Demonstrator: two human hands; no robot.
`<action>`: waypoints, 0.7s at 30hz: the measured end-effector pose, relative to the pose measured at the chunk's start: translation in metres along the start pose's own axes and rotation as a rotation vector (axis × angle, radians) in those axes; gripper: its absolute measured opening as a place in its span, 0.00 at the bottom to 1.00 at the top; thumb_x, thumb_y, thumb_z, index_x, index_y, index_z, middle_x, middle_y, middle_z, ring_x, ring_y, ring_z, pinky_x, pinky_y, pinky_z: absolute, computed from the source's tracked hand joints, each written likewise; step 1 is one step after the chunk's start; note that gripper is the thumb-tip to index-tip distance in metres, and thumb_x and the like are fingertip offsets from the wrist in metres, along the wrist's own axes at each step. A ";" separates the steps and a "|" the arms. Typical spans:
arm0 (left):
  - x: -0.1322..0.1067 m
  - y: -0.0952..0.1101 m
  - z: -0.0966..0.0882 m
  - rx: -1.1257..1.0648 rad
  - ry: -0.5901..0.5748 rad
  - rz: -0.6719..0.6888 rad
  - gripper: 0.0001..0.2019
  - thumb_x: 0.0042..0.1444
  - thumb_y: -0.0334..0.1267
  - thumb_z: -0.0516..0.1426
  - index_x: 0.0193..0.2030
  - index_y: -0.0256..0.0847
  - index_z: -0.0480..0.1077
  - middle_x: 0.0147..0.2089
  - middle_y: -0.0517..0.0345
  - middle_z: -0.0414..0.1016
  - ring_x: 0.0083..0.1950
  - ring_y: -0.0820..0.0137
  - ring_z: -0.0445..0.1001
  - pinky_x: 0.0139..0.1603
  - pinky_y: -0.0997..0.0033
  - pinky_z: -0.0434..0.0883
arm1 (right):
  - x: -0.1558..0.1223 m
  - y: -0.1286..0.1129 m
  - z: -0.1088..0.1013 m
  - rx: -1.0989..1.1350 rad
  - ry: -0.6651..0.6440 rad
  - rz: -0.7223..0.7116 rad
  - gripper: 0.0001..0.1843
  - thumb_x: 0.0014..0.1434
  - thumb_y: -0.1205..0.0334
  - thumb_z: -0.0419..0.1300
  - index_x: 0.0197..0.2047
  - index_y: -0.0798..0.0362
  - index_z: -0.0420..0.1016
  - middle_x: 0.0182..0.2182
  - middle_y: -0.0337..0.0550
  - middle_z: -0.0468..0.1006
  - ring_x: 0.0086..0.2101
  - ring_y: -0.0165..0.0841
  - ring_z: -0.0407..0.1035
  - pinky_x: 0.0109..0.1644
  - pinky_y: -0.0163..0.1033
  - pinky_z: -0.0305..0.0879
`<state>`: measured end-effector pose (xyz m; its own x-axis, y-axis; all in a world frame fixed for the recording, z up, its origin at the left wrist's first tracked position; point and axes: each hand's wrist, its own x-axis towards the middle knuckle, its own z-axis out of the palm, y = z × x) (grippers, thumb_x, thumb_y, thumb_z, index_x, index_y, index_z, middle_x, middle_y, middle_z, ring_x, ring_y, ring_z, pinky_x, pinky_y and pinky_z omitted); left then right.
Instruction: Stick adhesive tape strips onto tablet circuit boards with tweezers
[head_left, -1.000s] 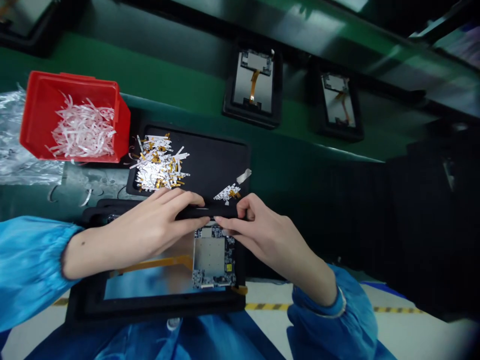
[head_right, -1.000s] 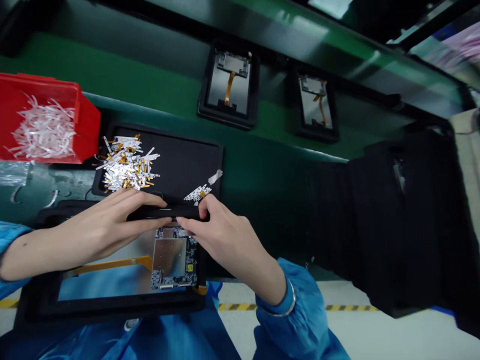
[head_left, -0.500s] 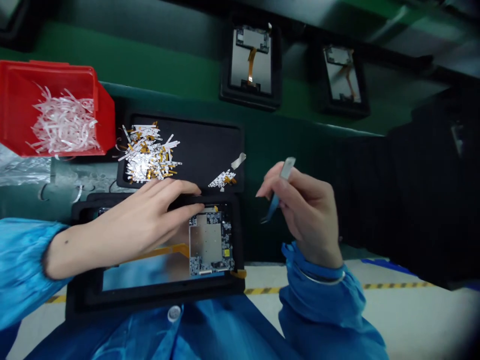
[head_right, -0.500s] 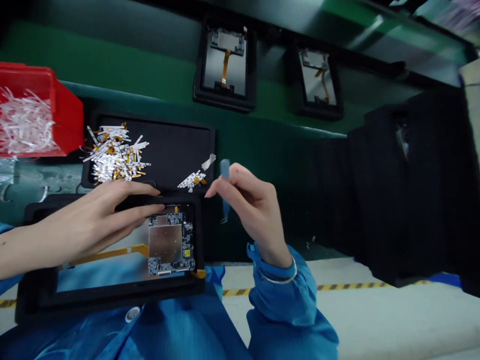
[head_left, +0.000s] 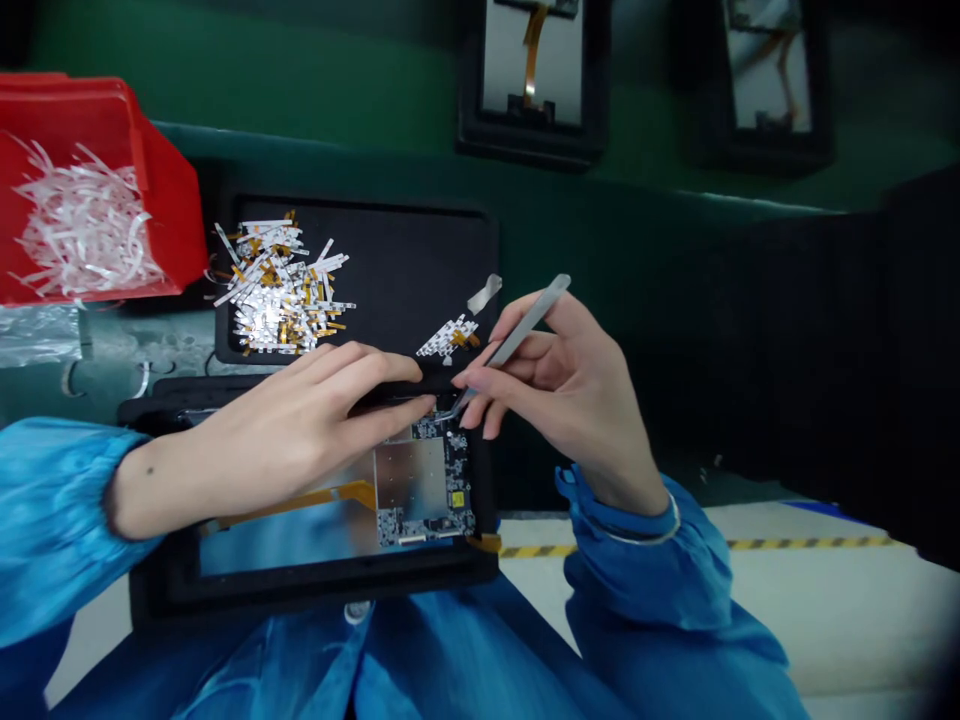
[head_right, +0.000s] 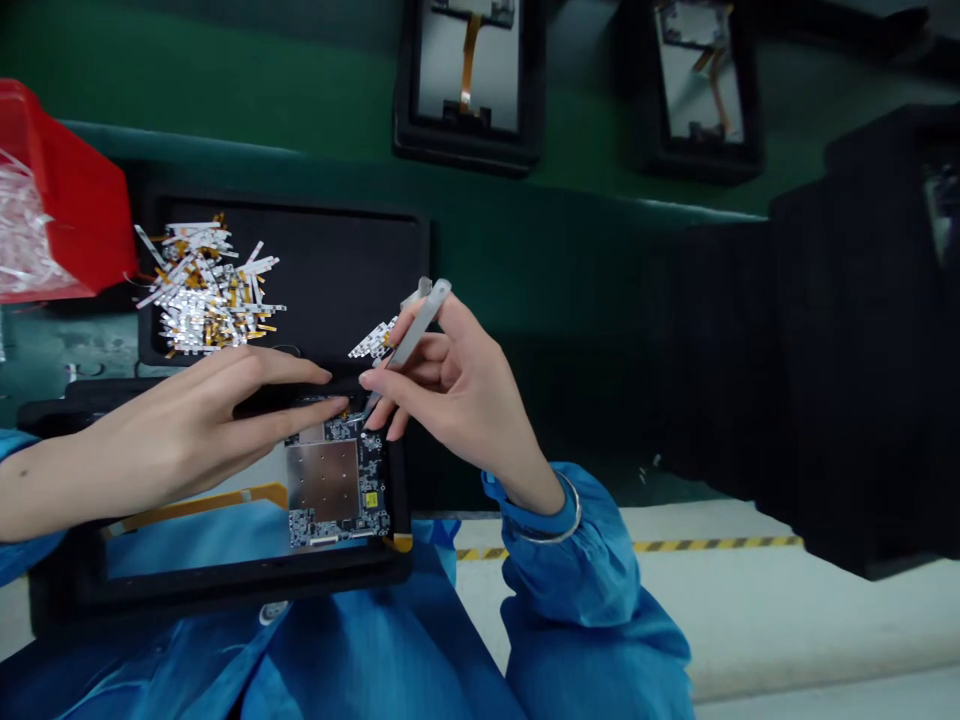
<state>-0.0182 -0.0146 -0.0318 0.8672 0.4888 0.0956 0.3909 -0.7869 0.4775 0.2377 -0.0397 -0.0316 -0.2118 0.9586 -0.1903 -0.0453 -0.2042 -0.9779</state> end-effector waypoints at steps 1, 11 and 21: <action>-0.001 -0.001 0.001 -0.031 0.008 -0.008 0.21 0.76 0.41 0.43 0.67 0.50 0.70 0.60 0.49 0.75 0.54 0.60 0.75 0.55 0.61 0.74 | 0.001 0.000 0.000 0.011 0.001 0.000 0.17 0.60 0.63 0.71 0.40 0.46 0.64 0.26 0.27 0.77 0.24 0.31 0.80 0.21 0.31 0.78; 0.011 0.003 -0.008 0.017 -0.040 -0.044 0.21 0.76 0.44 0.41 0.60 0.50 0.74 0.57 0.52 0.74 0.52 0.61 0.75 0.50 0.63 0.74 | 0.001 -0.003 -0.001 -0.003 0.023 0.019 0.17 0.59 0.58 0.73 0.38 0.47 0.66 0.24 0.26 0.77 0.24 0.32 0.81 0.25 0.33 0.79; 0.041 0.009 -0.005 0.123 0.096 0.031 0.12 0.72 0.33 0.45 0.44 0.36 0.68 0.45 0.52 0.67 0.44 0.67 0.71 0.42 0.65 0.74 | -0.002 0.003 0.001 0.027 0.099 -0.048 0.20 0.55 0.61 0.77 0.40 0.47 0.68 0.27 0.29 0.82 0.23 0.31 0.80 0.25 0.33 0.80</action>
<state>0.0196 0.0004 -0.0189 0.8481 0.4926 0.1950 0.4041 -0.8395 0.3632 0.2371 -0.0421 -0.0345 -0.1116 0.9821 -0.1518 -0.0795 -0.1611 -0.9837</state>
